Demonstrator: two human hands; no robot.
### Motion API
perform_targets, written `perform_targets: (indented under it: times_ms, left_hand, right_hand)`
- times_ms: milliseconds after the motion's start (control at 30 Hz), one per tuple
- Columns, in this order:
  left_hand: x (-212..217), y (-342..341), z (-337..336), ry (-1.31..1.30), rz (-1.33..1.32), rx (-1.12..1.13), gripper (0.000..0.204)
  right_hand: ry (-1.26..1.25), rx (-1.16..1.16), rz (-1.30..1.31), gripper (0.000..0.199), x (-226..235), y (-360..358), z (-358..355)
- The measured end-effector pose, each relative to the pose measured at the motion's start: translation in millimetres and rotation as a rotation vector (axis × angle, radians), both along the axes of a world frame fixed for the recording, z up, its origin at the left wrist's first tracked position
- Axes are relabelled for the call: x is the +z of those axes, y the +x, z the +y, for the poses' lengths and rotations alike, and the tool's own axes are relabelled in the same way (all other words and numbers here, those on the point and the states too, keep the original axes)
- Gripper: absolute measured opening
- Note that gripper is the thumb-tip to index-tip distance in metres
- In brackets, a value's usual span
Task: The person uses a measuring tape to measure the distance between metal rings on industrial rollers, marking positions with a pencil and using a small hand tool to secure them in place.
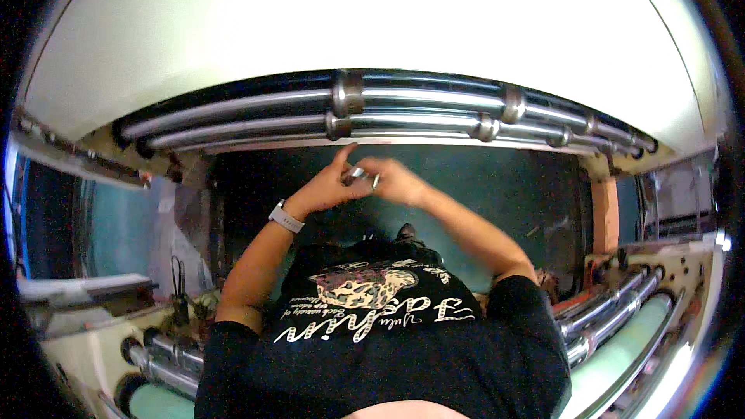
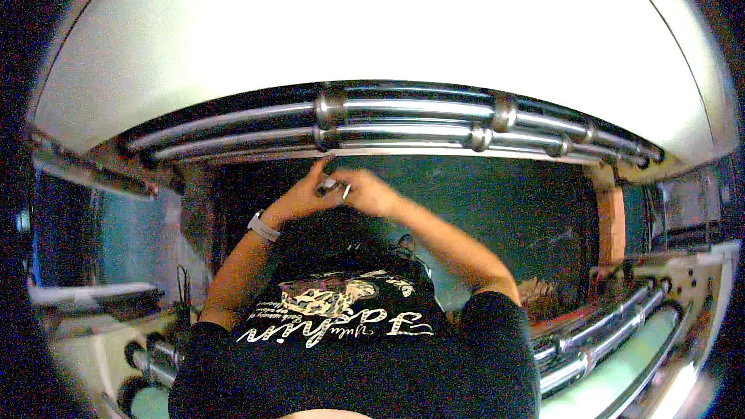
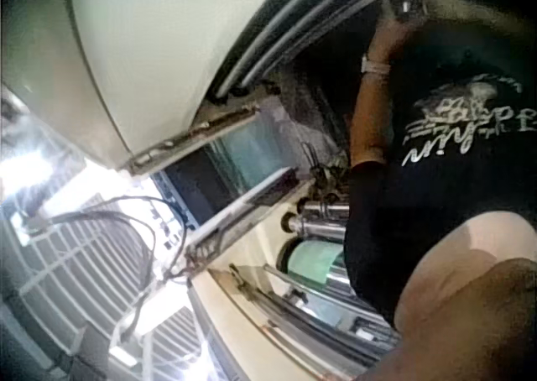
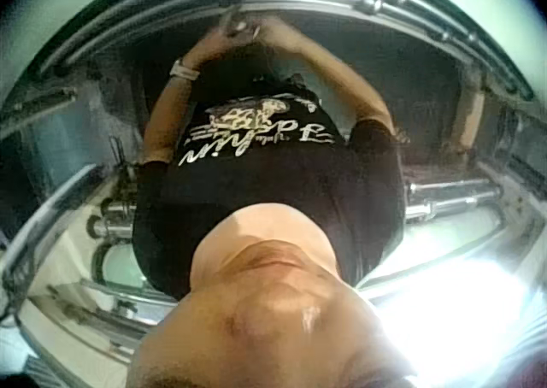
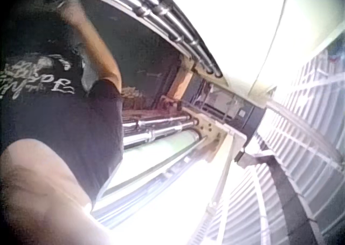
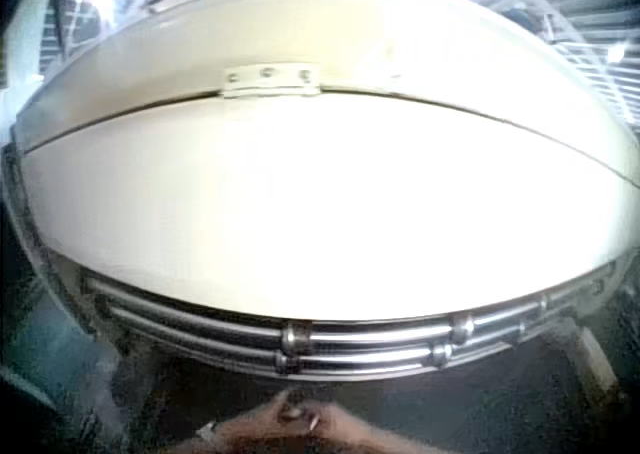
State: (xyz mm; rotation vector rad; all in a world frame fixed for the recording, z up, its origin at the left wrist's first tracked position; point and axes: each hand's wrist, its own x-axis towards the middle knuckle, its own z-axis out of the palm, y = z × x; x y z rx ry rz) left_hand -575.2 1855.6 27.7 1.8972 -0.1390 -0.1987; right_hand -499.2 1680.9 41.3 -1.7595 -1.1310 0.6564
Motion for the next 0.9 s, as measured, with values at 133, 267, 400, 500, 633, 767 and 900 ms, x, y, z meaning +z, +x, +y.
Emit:
perform_targets:
  times_ms: [133,267,400,500,633,767,900]
  left_hand:
    - [22,6,-25,-0.093,0.005,-0.206,0.104]
    - [13,12,-38,0.038,-0.017,-0.304,0.110]
    - [14,21,-40,0.068,0.043,-0.357,0.094]
    - [9,36,-8,0.095,-0.039,-0.354,0.062]
    - [30,50,71,0.097,0.195,-0.223,0.022]
    - [33,80,110,0.246,0.204,-0.157,0.019]
    - [9,112,112,0.503,-0.069,-0.040,0.056]
  right_hand:
    - [0.181,-0.091,0.181,0.040,-4,-26,-7]
    - [-0.047,-0.134,0.412,0.045,-23,-29,-23]
    - [0.093,-0.202,0.331,0.036,-26,-25,-28]
    - [0.020,-0.506,0.343,0.018,7,7,-59]
    - [0.185,-1.101,0.139,0.010,-7,112,-183]
    - [0.357,-1.367,0.155,0.008,-28,186,-262]
    - [0.302,-1.387,-0.128,0.005,-75,234,-280]
